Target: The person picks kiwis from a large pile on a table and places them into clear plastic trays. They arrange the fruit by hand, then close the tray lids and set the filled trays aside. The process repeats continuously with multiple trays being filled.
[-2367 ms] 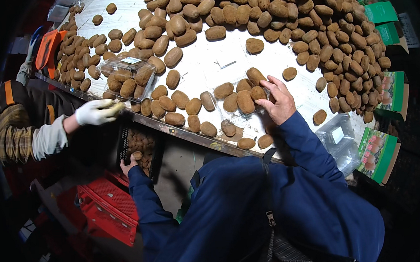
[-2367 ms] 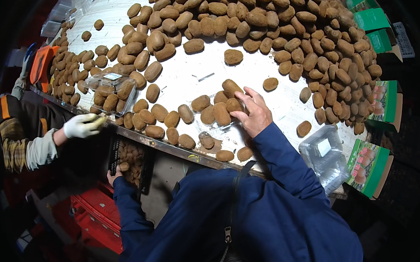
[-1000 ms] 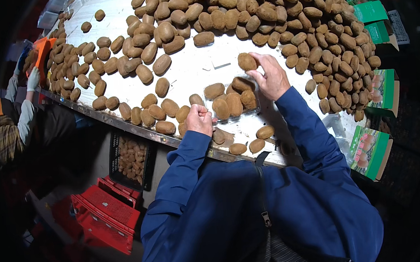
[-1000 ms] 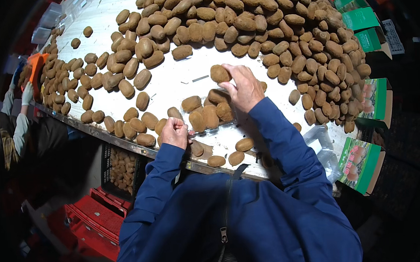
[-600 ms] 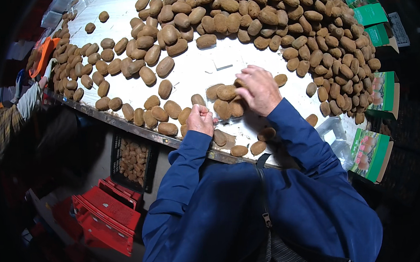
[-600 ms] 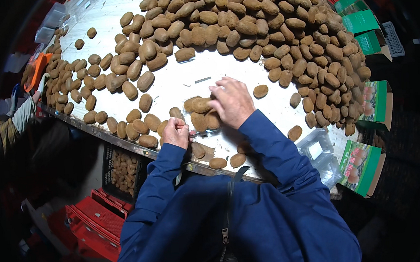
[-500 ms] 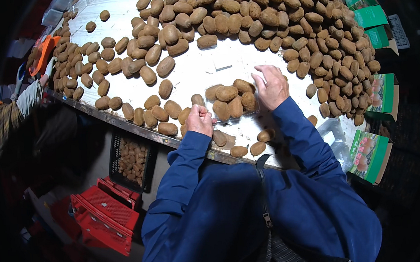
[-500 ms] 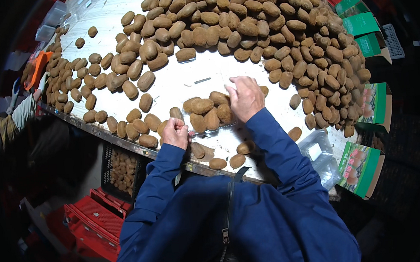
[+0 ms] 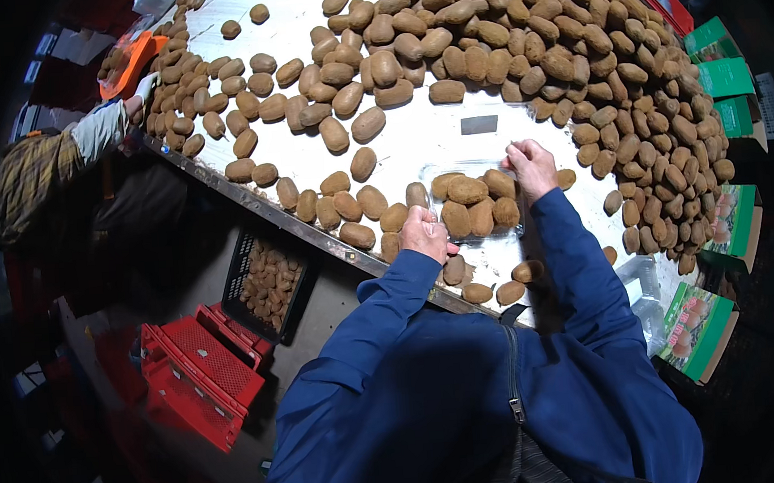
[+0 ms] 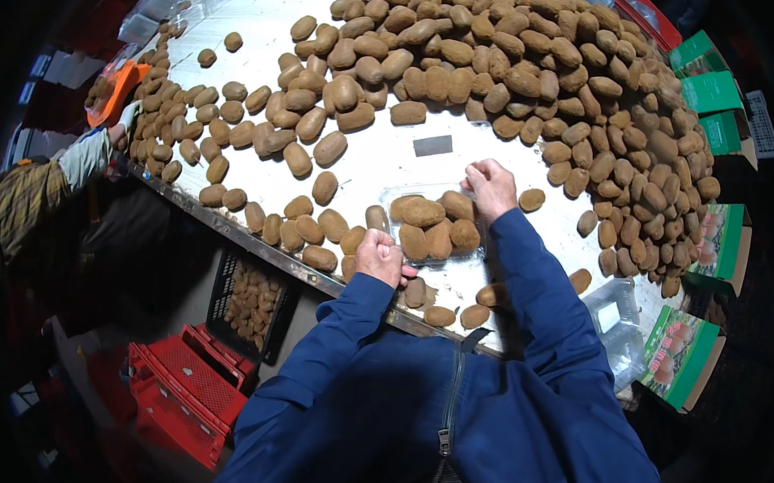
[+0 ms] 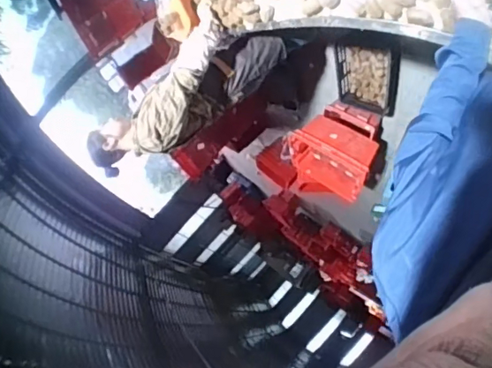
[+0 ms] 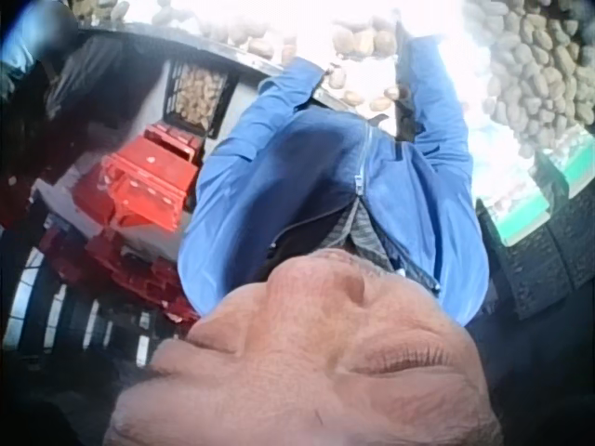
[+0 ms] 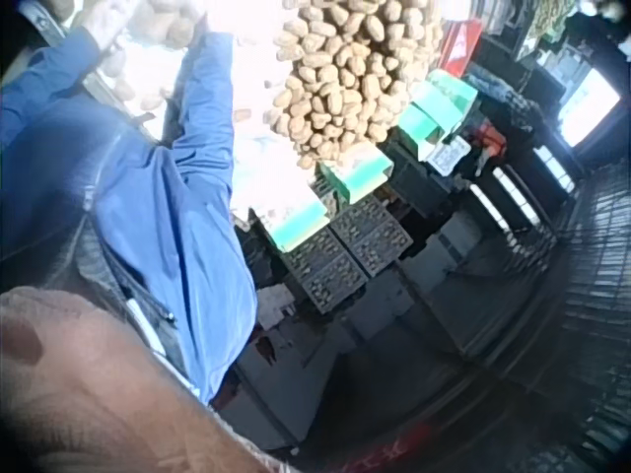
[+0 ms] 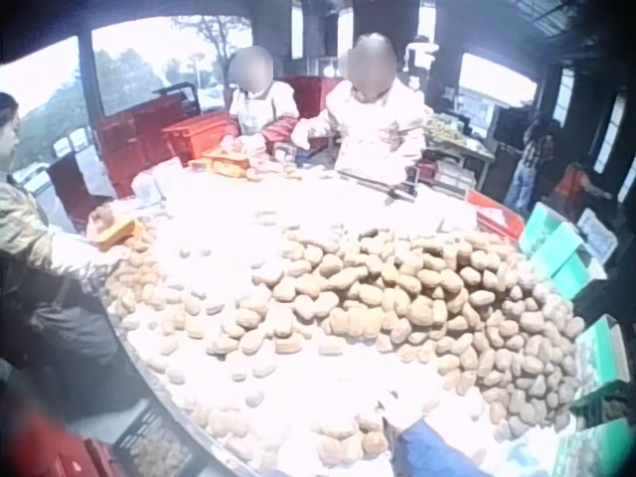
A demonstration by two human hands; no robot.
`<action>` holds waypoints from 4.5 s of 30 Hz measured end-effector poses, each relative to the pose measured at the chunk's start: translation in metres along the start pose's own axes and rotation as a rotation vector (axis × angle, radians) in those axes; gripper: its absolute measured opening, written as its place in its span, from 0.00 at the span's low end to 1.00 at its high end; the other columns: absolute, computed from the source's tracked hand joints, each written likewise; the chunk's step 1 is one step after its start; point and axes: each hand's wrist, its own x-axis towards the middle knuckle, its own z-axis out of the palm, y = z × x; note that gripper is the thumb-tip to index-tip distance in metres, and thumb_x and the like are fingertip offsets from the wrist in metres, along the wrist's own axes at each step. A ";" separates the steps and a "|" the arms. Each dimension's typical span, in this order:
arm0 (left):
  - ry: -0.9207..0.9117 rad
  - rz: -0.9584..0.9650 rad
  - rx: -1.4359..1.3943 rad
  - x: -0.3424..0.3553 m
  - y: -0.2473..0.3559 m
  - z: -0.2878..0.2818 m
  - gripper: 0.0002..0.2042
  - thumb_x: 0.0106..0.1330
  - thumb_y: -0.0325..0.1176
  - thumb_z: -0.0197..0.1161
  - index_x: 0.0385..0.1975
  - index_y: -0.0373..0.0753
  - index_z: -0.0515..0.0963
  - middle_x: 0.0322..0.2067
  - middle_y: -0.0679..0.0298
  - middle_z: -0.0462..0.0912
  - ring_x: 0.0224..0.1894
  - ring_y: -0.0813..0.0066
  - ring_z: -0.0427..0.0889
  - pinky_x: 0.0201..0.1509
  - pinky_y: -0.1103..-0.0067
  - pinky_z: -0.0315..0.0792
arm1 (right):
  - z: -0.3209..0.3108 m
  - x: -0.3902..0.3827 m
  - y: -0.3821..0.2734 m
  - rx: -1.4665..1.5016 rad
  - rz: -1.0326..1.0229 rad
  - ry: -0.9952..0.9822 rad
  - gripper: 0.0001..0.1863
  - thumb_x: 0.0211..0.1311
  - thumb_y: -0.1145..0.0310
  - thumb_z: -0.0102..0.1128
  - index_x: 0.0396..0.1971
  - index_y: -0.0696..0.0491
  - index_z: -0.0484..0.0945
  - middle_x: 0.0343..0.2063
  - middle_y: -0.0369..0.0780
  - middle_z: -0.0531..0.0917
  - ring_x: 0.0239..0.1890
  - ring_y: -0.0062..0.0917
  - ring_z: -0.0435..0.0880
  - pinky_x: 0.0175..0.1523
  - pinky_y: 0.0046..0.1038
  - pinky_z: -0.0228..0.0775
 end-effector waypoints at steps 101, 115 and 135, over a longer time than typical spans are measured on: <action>-1.276 1.294 0.790 -0.086 -0.011 0.282 0.28 0.70 0.34 0.66 0.70 0.40 0.71 0.73 0.54 0.67 0.78 0.50 0.61 0.76 0.60 0.63 | -0.255 -0.307 0.055 -0.593 -0.168 0.842 0.04 0.76 0.74 0.55 0.39 0.58 0.72 0.30 0.47 0.85 0.30 0.38 0.88 0.37 0.37 0.79; -1.315 0.794 0.617 -0.087 -0.025 0.278 0.38 0.67 0.39 0.72 0.76 0.41 0.63 0.70 0.48 0.69 0.76 0.45 0.64 0.77 0.60 0.63 | -0.265 -0.316 -0.061 -0.169 -0.466 1.113 0.01 0.77 0.80 0.52 0.42 0.60 0.69 0.37 0.41 0.83 0.33 0.21 0.86 0.33 0.17 0.76; -0.067 0.465 0.176 0.023 0.017 0.085 0.10 0.79 0.26 0.55 0.52 0.29 0.79 0.43 0.55 0.89 0.46 0.70 0.88 0.53 0.76 0.78 | -0.037 -0.136 -0.077 -0.176 -0.630 0.186 0.07 0.68 0.72 0.69 0.39 0.61 0.82 0.34 0.44 0.87 0.36 0.29 0.90 0.42 0.28 0.81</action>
